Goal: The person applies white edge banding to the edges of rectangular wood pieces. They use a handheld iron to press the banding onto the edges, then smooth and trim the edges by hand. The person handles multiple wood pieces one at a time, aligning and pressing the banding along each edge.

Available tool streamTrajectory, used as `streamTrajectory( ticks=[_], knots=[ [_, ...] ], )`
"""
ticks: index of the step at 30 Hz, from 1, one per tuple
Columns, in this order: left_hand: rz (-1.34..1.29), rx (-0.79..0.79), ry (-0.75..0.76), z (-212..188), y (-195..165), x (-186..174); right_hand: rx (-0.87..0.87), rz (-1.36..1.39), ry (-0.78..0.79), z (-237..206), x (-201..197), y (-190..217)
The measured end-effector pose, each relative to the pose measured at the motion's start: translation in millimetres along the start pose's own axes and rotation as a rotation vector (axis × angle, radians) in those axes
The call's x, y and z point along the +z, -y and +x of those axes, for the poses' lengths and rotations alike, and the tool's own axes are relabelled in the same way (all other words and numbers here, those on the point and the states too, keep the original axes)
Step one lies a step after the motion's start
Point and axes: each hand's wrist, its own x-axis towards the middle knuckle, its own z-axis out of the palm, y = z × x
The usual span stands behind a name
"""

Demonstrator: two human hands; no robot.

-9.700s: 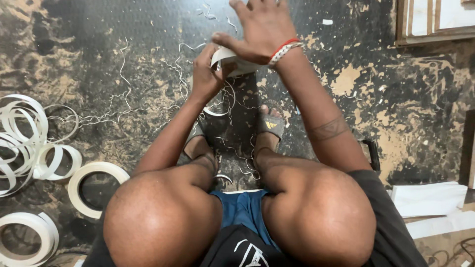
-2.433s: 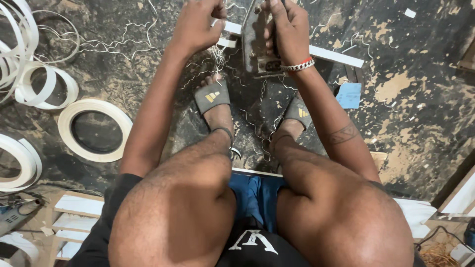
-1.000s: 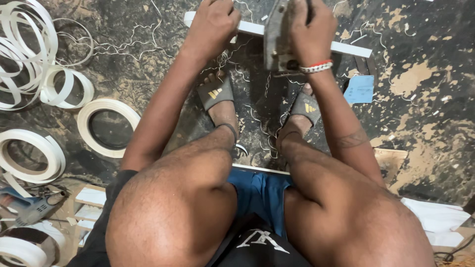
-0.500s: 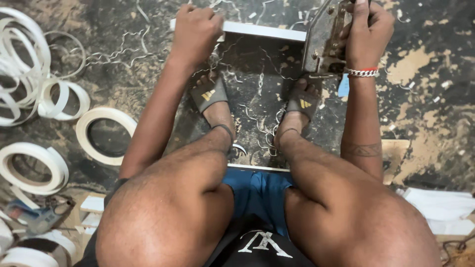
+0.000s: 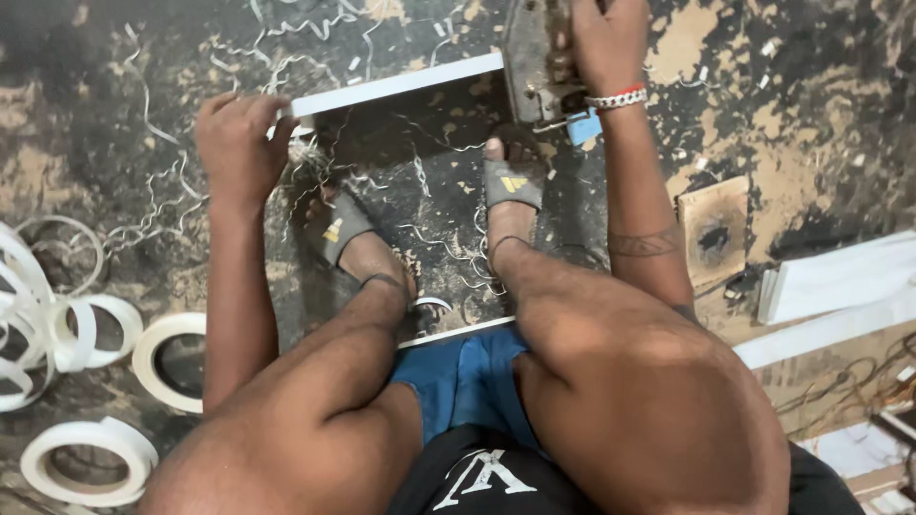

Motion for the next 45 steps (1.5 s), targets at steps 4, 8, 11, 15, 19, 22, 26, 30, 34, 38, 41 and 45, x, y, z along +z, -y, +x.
streamTrajectory(
  ticks=[4,8,11,15,19,22,26,30,34,38,41,45],
  knots=[
    [0.094,-0.025,0.093,6.7,-11.2,4.6,0.183,-0.082,-0.023,1.3,-15.0,-9.7],
    [0.128,0.081,0.176,47.8,-55.1,33.6,0.193,0.149,0.018,-2.9,-35.0,-30.8],
    [0.141,0.164,0.153,93.6,-109.9,77.1,0.276,0.297,-0.105,-17.5,-53.9,-41.6],
    [0.082,0.315,0.152,131.3,-170.1,108.8,0.323,0.168,-0.181,-49.8,-100.6,-61.8],
    [0.034,0.287,0.088,139.8,-201.9,121.4,0.295,-0.317,-0.303,-77.4,-163.0,-97.3],
    [0.034,0.279,0.095,137.9,-212.0,123.8,0.302,-0.732,-0.410,-102.3,-196.4,-123.8],
    [0.053,0.277,0.020,137.4,-211.2,128.2,0.507,-0.960,-0.456,-123.0,-231.1,-152.3],
    [0.102,0.235,0.079,132.3,-200.7,131.2,0.697,-0.930,-0.323,-130.4,-251.2,-171.6],
    [0.145,0.173,0.103,121.4,-183.1,125.7,0.490,-1.199,-0.459,-116.7,-231.9,-172.7],
    [0.143,0.105,0.039,104.5,-159.2,111.5,-0.032,-0.898,-0.392,-72.6,-147.4,-128.3],
    [0.159,0.049,0.037,92.8,-138.0,97.0,-0.405,-0.397,0.059,-39.0,-67.4,-85.7],
    [0.141,0.020,0.081,70.2,-102.5,73.8,-0.691,-0.777,0.183,-22.5,-4.2,-47.1]
  ],
)
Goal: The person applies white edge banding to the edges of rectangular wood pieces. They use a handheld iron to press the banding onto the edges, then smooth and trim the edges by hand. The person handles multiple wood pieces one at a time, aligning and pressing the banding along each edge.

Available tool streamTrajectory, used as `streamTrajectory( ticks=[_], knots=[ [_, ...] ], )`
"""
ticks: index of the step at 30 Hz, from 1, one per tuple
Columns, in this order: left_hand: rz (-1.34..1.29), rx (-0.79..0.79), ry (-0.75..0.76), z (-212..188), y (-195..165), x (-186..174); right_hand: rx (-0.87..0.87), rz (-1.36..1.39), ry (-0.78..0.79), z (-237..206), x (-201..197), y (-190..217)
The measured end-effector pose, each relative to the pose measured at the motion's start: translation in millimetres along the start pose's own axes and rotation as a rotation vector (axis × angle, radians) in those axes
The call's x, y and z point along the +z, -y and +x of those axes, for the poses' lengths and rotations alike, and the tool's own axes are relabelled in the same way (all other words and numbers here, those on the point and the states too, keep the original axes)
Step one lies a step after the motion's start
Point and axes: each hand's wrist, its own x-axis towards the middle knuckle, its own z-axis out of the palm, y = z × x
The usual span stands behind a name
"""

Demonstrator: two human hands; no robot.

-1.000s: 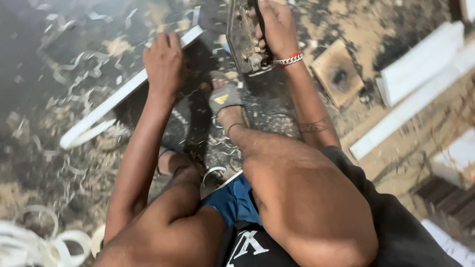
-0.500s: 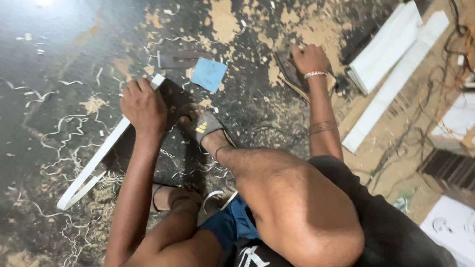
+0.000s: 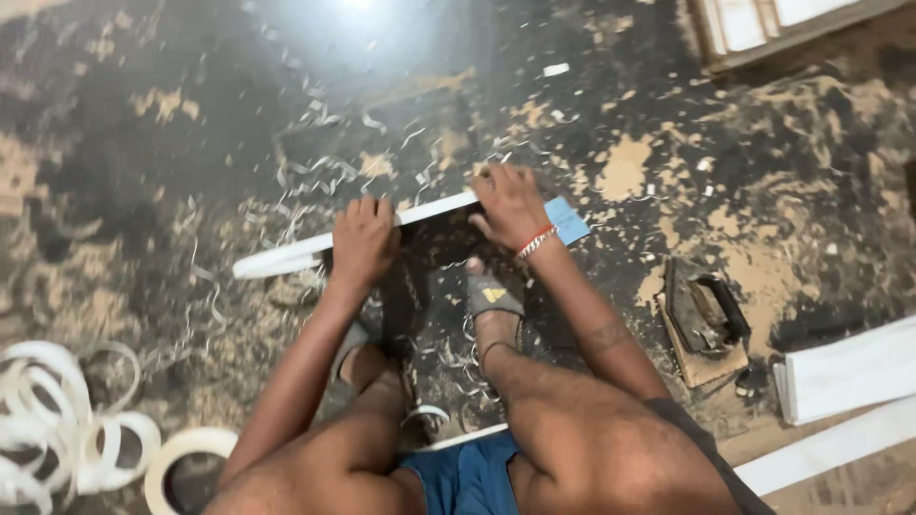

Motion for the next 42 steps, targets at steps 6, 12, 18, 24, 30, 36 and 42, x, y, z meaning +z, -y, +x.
streamTrajectory(
  ticks=[6,12,18,24,30,36,42],
  knots=[
    [0.005,-0.052,-0.032,-34.0,55.1,-21.3,-0.037,-0.079,0.042,17.6,9.7,18.9],
    [-0.099,-0.050,-0.033,-54.3,92.0,-42.2,-0.047,-0.091,0.019,17.4,13.4,19.1],
    [-0.076,-0.067,0.030,-72.0,108.7,-39.8,-0.029,-0.136,0.058,10.3,16.8,17.2],
    [-0.154,-0.056,-0.040,-77.2,112.9,-36.3,0.000,-0.121,0.031,5.7,21.4,17.5],
    [-0.326,-0.113,-0.052,-80.8,116.2,-40.1,0.013,-0.045,-0.015,-3.5,23.7,6.2],
    [-0.362,-0.098,-0.111,-82.5,116.5,-38.9,0.055,0.105,-0.038,-12.8,22.7,-3.2],
    [-0.268,-0.080,-0.092,-84.0,115.5,-46.8,0.067,0.197,-0.028,-7.2,13.2,1.3]
  ],
)
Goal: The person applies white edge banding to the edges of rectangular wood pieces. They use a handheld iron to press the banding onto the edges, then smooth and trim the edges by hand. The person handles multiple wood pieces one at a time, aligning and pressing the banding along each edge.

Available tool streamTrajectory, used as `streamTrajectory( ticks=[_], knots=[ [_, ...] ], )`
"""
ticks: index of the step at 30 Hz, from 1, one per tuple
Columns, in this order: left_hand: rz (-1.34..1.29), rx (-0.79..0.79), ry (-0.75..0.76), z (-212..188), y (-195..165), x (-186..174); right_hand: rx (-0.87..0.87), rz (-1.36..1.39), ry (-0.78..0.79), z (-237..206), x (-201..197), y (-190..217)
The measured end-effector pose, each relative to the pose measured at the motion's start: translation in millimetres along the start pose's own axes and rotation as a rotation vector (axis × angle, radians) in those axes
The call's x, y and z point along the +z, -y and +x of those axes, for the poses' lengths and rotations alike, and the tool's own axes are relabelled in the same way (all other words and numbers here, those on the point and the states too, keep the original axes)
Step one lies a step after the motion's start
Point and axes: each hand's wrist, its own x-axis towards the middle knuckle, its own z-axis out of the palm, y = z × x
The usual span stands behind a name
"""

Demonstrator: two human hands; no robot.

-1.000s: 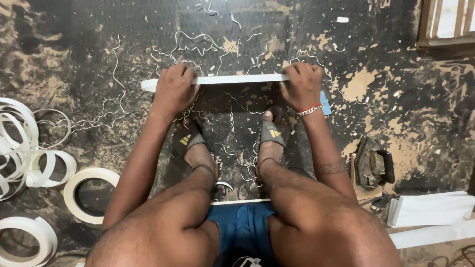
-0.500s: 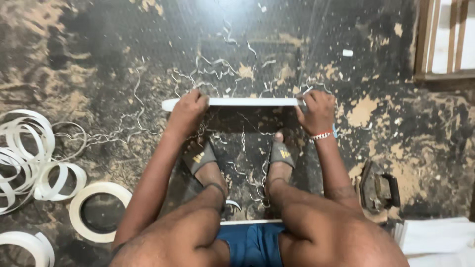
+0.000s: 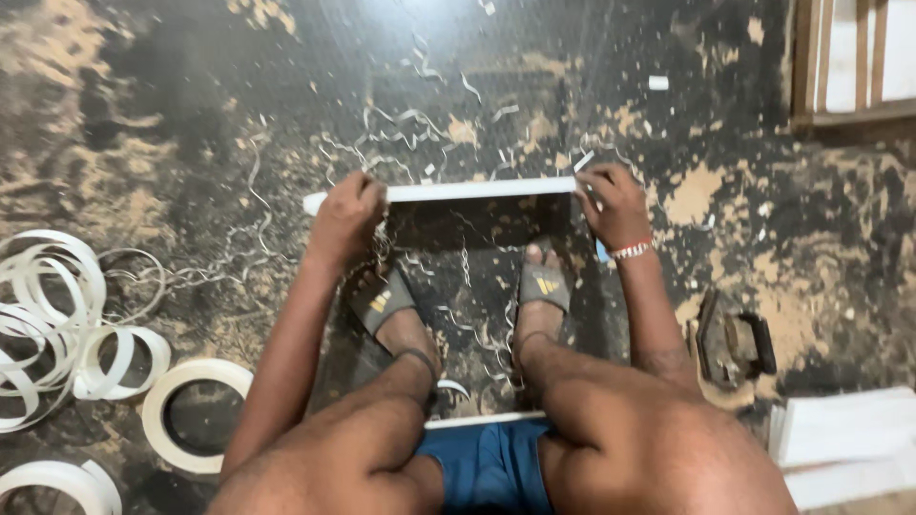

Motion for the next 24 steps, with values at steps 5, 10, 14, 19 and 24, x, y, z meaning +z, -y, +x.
streamTrajectory(
  ticks=[5,10,14,19,24],
  knots=[
    [0.029,0.111,-0.010,5.8,-1.8,-0.5,-0.089,-0.144,0.027,8.7,-11.4,8.4],
    [0.011,0.137,-0.051,8.9,-6.7,-1.6,-0.089,-0.134,0.030,14.3,-15.1,17.7],
    [0.068,0.140,-0.067,9.6,-10.5,-3.5,-0.029,-0.002,0.016,16.1,-16.1,18.8],
    [0.021,0.091,-0.070,11.6,-14.9,-6.6,0.138,0.339,0.081,28.5,-17.8,6.4],
    [0.010,0.088,-0.041,18.3,-21.5,-11.1,0.302,0.477,0.200,60.4,-16.8,4.4]
  ],
)
